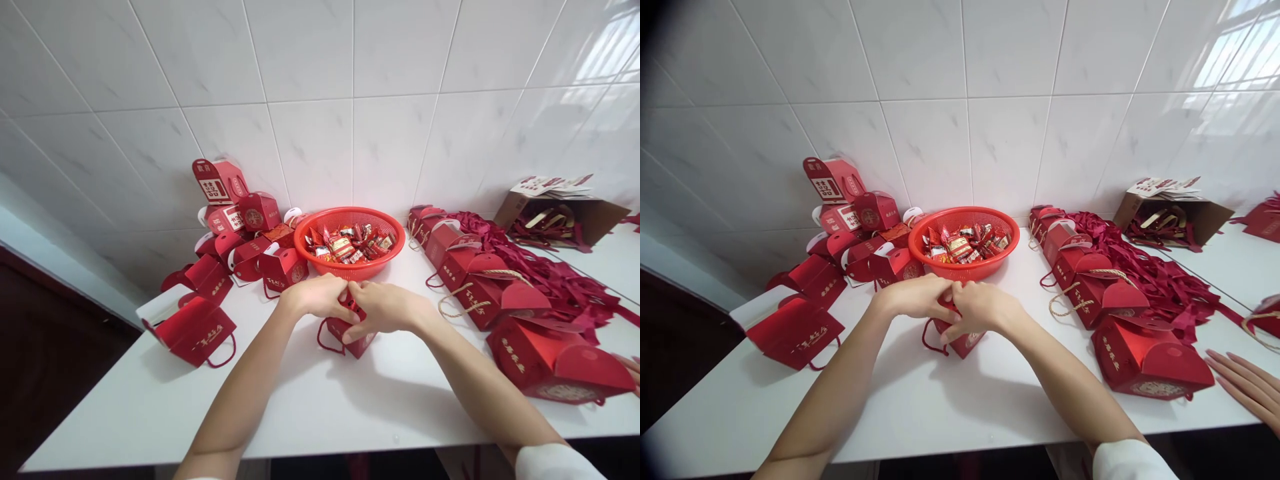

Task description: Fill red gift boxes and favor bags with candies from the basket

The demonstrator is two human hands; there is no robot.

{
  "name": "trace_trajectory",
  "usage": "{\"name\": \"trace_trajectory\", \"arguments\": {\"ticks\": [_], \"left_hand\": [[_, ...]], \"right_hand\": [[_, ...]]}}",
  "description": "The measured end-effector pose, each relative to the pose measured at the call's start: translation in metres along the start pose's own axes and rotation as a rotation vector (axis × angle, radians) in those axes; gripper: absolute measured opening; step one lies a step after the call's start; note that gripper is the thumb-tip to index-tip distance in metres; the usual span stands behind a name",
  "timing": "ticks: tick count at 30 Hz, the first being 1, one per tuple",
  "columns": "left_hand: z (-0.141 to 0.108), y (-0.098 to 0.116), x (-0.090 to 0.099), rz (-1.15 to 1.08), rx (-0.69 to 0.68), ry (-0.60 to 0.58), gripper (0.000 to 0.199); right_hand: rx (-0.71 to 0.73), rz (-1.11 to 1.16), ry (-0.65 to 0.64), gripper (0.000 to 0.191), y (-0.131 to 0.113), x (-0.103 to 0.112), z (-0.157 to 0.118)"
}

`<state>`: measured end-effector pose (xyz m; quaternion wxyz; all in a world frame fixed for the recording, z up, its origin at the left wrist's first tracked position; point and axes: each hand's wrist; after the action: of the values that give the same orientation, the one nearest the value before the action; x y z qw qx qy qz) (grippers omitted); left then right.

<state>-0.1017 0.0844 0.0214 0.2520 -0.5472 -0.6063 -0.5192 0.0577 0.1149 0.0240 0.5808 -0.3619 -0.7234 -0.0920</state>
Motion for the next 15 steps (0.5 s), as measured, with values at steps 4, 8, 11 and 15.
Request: {"name": "trace_trajectory", "arguments": {"ticks": [4,8,11,15], "left_hand": [[-0.001,-0.002,0.002,0.030,0.017,-0.060,0.028],[-0.010,-0.003,0.009,0.018,0.047,-0.070,0.024],[-0.017,-0.002,0.015,0.027,0.039,-0.042,0.026],[-0.027,0.004,0.022,0.070,0.031,0.032,0.034]], "right_hand": [[-0.033,-0.113,0.105,0.071,-0.016,-0.012,0.005],[-0.013,-0.167,0.151,0.061,-0.017,-0.015,0.008],[0.023,-0.177,0.126,0.057,-0.011,-0.008,0.008],[0.052,-0.194,0.087,0.053,0.003,0.004,0.003]]}}
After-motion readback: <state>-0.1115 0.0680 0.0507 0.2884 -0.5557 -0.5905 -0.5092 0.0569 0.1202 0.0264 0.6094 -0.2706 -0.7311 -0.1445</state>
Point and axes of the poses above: each hand's wrist, its own z-axis towards the middle knuckle, its own x-axis out of the back of the hand, y = z × x, and after that the axes turned 2 degrees about z, right-handed
